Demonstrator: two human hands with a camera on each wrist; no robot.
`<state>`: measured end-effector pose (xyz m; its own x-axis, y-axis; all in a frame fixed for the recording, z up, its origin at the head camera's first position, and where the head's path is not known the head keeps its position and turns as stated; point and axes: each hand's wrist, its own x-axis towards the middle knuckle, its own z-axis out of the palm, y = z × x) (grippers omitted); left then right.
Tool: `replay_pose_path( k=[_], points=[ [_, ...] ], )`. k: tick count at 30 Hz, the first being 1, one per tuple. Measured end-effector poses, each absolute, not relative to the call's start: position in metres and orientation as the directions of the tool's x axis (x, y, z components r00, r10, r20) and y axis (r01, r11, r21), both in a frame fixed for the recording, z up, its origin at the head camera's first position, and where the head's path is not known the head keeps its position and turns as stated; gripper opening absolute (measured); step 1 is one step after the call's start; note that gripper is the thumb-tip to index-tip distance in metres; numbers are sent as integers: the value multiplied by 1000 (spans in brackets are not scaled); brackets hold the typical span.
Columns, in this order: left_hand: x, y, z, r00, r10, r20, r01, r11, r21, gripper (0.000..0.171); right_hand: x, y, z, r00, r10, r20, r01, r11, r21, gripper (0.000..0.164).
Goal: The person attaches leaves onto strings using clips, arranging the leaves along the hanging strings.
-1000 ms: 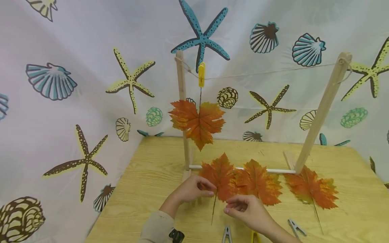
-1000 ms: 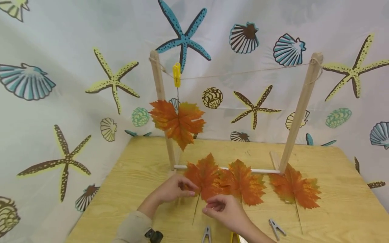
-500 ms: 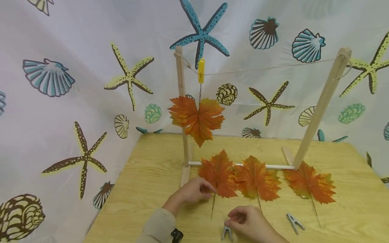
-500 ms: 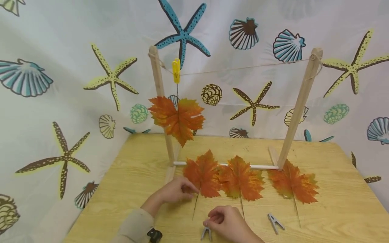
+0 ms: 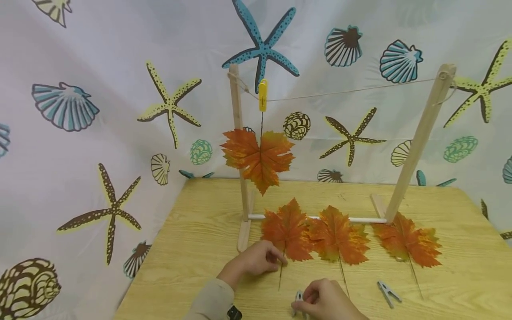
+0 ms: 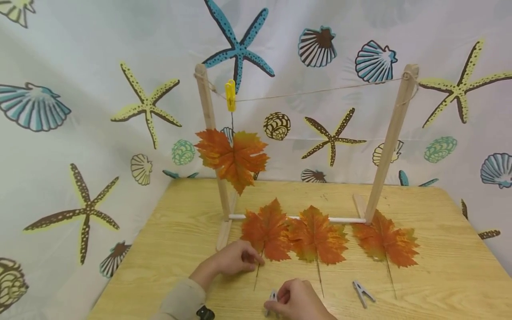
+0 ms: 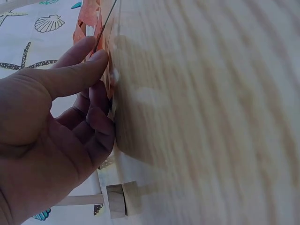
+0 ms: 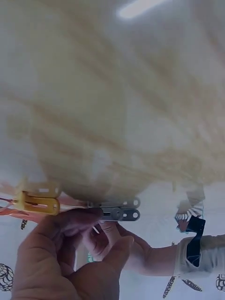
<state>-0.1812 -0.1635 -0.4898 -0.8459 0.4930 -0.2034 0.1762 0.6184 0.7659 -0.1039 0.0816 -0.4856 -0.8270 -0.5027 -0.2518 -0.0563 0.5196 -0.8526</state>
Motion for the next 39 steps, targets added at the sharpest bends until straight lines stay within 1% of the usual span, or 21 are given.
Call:
replay_pose_path(
  k=[8, 15, 19, 25, 28, 34, 36, 39],
  points=[
    [-182, -162, -488, -839, 502, -211, 193, 637, 746, 18, -102, 71, -486, -835, -476, -276, -71, 591, -803, 41],
    [-179, -158, -486, -835, 517, -189, 229, 639, 735, 14, -101, 67, -487, -845, -460, -270, -85, 616, -783, 44],
    [-178, -158, -486, -834, 520, -184, 234, 635, 736, 12, -98, 64, -487, -837, -474, -275, -92, 616, -783, 45],
    [-180, -158, -490, -851, 509, -128, 267, 630, 729, 10, -96, 61, -488, -828, -496, -260, -127, 618, -776, 51],
    [-181, -159, -491, -863, 494, -108, 274, 637, 721, 9, -97, 60, -488, -828, -494, -265, -129, 628, -767, 48],
    [-181, -158, -491, -860, 502, -87, 292, 626, 723, 9, -99, 61, -485, -822, -467, -326, -101, 683, -723, 35],
    [-181, -158, -491, -859, 505, -86, 291, 618, 730, 9, -101, 62, -485, -821, -471, -321, -113, 686, -718, 30],
    [-180, -158, -490, -856, 510, -85, 288, 606, 741, 10, -101, 64, -486, -833, -476, -281, -153, 688, -710, 26]
  ],
)
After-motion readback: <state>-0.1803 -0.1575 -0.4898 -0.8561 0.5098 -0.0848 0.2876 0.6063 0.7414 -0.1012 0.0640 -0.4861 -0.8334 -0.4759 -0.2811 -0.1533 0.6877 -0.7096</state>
